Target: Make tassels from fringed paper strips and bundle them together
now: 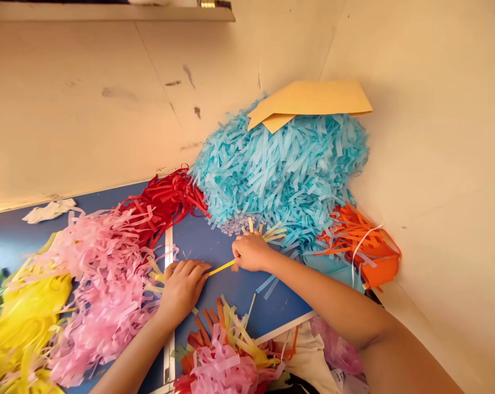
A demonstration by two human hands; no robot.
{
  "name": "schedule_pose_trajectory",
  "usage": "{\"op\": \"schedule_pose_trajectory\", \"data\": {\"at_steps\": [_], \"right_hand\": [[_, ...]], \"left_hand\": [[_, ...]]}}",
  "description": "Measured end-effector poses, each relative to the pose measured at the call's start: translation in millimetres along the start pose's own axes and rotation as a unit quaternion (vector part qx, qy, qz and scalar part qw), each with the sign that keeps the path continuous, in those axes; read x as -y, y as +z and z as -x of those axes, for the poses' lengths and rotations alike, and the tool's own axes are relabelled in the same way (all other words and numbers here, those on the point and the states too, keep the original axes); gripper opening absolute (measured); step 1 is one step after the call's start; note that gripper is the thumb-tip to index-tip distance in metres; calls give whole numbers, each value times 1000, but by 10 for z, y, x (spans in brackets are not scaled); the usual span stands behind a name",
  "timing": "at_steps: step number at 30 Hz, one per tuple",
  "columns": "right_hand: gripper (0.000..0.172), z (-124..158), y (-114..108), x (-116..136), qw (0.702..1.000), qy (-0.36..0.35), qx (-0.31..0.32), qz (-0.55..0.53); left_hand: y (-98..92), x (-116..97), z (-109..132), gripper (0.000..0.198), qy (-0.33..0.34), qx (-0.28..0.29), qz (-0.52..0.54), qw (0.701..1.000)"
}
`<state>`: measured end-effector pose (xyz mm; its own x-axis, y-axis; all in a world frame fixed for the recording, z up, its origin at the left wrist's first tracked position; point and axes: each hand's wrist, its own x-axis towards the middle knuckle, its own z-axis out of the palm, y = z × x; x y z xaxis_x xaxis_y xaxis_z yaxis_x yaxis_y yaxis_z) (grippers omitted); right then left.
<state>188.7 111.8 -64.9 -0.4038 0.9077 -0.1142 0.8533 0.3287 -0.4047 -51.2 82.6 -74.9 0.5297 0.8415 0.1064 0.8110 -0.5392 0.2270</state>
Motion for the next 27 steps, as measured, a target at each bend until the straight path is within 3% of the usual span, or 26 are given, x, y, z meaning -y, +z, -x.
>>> {"op": "schedule_pose_trajectory", "data": {"at_steps": [4, 7, 10, 14, 17, 19, 22, 24, 25, 27], "right_hand": [[17, 52, -22, 142, 997, -42, -38, 52], [3, 79, 43, 240, 983, -154, -45, 86], [25, 49, 170, 262, 964, -233, -52, 119], [27, -61, 262, 258, 948, -271, -79, 147], [23, -111, 154, 349, 943, -276, -113, 147], [19, -75, -26, 489, 943, -271, -141, 135], [27, 73, -440, 781, 955, -248, -161, 38], [35, 162, -741, 968, 962, -212, -97, -143], [34, 189, -868, 1043, 952, -191, -45, -236], [32, 211, -1024, 1155, 904, -134, 56, -402]], "left_hand": [[39, 32, 36, 33, 117, -16, -40, 992], [43, 19, 31, 28, 123, -21, -36, 992], [40, -29, 21, 27, 112, -49, -12, 992], [96, -105, -1, 16, 101, -119, 1, 988], [42, -103, -36, 20, 108, -187, 0, 976], [-144, -85, -12, 23, 112, -229, -2, 967], [-637, -107, 128, 24, 137, -296, -2, 945], [-998, -167, 234, 23, 162, -350, -23, 922], [-1151, -206, 278, 22, 178, -363, -31, 914], [-1352, -286, 345, 20, 196, -376, -30, 905]]}}
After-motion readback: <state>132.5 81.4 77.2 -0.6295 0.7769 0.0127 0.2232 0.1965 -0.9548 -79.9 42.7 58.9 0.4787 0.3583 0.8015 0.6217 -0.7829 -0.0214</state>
